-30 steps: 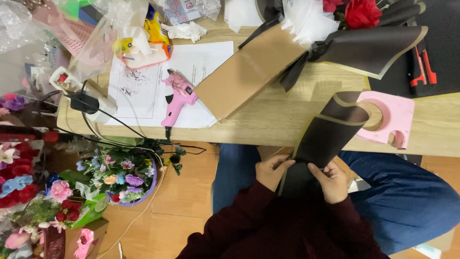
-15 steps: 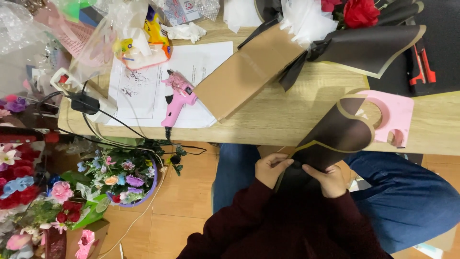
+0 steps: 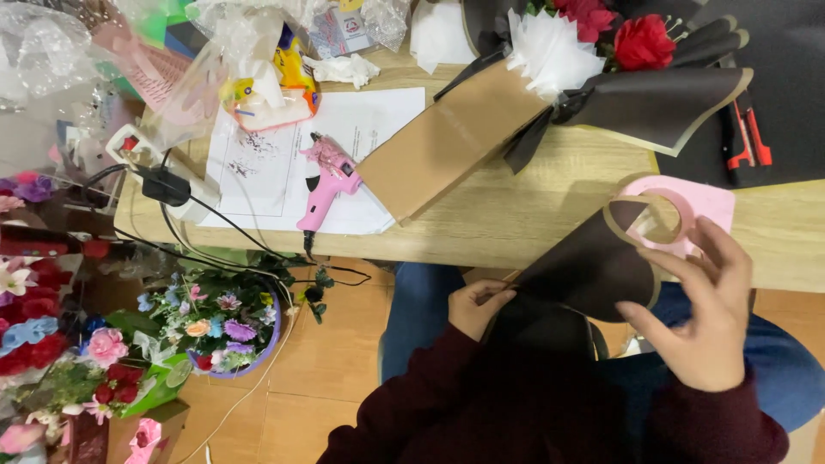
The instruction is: Wrapping a bouquet of red and black artificial flowers with brown and black decorative paper.
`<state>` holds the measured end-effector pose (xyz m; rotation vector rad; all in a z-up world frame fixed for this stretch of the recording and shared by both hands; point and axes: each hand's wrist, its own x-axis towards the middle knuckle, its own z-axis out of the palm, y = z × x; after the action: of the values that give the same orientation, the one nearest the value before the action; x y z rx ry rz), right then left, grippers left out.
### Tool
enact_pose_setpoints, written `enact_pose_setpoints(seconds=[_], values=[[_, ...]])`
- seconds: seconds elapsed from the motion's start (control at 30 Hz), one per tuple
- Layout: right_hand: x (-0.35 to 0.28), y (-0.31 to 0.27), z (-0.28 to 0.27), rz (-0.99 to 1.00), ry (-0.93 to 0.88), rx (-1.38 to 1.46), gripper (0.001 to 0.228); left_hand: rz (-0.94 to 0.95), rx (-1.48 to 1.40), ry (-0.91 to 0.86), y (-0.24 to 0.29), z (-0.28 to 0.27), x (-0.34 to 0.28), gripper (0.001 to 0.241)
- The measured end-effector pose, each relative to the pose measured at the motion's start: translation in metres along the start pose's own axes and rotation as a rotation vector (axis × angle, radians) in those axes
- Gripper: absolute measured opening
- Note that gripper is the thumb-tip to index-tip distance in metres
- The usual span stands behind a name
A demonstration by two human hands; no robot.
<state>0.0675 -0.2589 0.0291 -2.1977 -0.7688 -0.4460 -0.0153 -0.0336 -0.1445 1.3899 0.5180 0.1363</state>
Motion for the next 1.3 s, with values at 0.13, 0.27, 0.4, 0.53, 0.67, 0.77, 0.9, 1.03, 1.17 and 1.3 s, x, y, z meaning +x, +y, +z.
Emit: enact_pose_setpoints(seconds=[0.13,0.27,0.4,0.53,0.67,0.77,0.9,1.03,1.17,1.3], values=[[0.009,0.023,0.011,0.275,-0.285,0.086,0.040,-0.001,0.032,-0.038,-0.016,-0.003,-0.001,0.022],[0.028,0.041,0.019,0.446,-0.265,0.352,0.044,-0.002,-0.004,-0.135,-0.014,-0.006,-0.003,0.034],[0.034,0.063,0.015,0.247,-0.362,0.352,0.085,-0.042,0.091,-0.168,-0.017,-0.007,0.001,0.026],[0.033,0.051,0.018,0.389,-0.288,0.355,0.029,-0.040,0.074,-0.184,-0.028,-0.007,0.003,0.027],[0.032,0.048,0.028,0.381,-0.176,0.286,0.006,-0.049,0.075,-0.190,-0.043,-0.008,0.007,0.023],[0.035,0.047,0.032,0.426,-0.175,0.319,0.003,-0.019,0.066,-0.207,-0.046,-0.009,0.008,0.022],[0.040,0.047,0.031,0.438,-0.189,0.304,0.005,-0.061,0.060,-0.193,-0.049,-0.010,0.008,0.029],[0.045,0.042,0.025,0.453,-0.273,0.364,0.008,-0.025,0.070,-0.253,-0.052,-0.011,0.007,0.028],[0.044,0.058,0.031,0.573,-0.288,0.230,0.012,-0.083,0.112,-0.248,-0.048,-0.009,0.007,0.030],[0.048,0.064,0.043,0.509,-0.173,0.292,0.023,-0.047,0.059,-0.299,-0.049,-0.008,0.007,0.031]])
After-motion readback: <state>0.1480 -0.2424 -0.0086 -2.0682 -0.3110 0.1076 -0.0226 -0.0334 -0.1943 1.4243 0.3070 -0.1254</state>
